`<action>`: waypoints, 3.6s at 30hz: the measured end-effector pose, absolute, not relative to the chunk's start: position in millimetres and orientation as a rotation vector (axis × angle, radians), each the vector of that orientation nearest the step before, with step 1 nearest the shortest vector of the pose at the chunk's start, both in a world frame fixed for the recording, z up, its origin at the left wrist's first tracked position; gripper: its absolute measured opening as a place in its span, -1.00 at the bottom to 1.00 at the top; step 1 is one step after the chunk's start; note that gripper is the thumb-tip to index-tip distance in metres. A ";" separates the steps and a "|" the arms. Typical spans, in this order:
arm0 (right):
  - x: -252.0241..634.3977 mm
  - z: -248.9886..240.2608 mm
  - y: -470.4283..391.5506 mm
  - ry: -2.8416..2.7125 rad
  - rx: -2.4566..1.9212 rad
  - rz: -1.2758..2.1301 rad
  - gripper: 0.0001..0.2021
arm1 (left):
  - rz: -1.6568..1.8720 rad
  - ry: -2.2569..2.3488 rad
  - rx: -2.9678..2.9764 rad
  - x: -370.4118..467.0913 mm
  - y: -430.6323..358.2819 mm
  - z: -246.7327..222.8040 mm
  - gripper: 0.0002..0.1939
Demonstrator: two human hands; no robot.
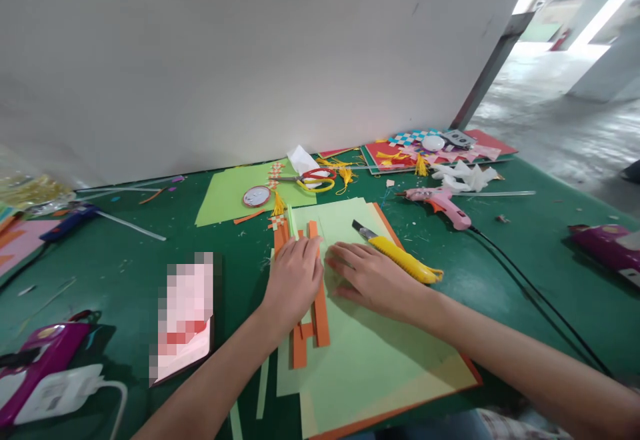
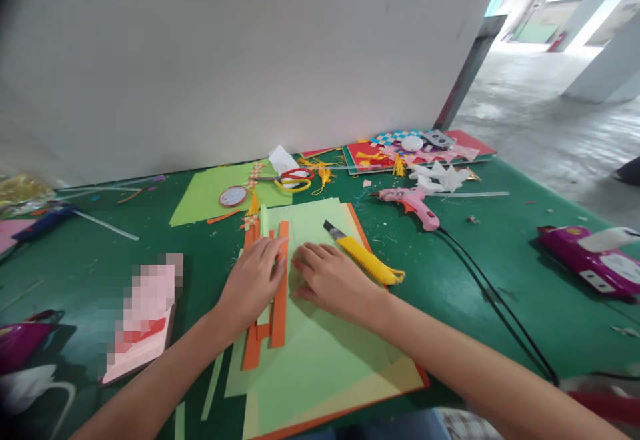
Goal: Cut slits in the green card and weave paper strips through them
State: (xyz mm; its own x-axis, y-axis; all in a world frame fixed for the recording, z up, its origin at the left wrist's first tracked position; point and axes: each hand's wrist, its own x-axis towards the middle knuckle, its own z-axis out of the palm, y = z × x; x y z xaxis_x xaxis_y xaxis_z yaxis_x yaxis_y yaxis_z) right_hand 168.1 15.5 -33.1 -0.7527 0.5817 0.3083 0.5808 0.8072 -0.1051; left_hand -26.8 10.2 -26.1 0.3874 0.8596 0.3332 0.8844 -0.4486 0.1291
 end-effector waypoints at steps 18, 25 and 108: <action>174.5 -23.1 15.5 -1.966 -1.095 1.170 -0.66 | -1.901 -2.173 -2.551 -16.6 7.4 -9.3 -0.72; 177.0 -12.1 16.5 -1.628 -1.117 1.616 -0.67 | -1.948 -2.221 -2.641 -10.2 3.6 -13.1 -0.73; 196.5 -2.2 25.8 -1.380 -1.085 1.484 -0.62 | -1.275 -2.593 -3.315 -8.5 -3.1 0.3 -0.69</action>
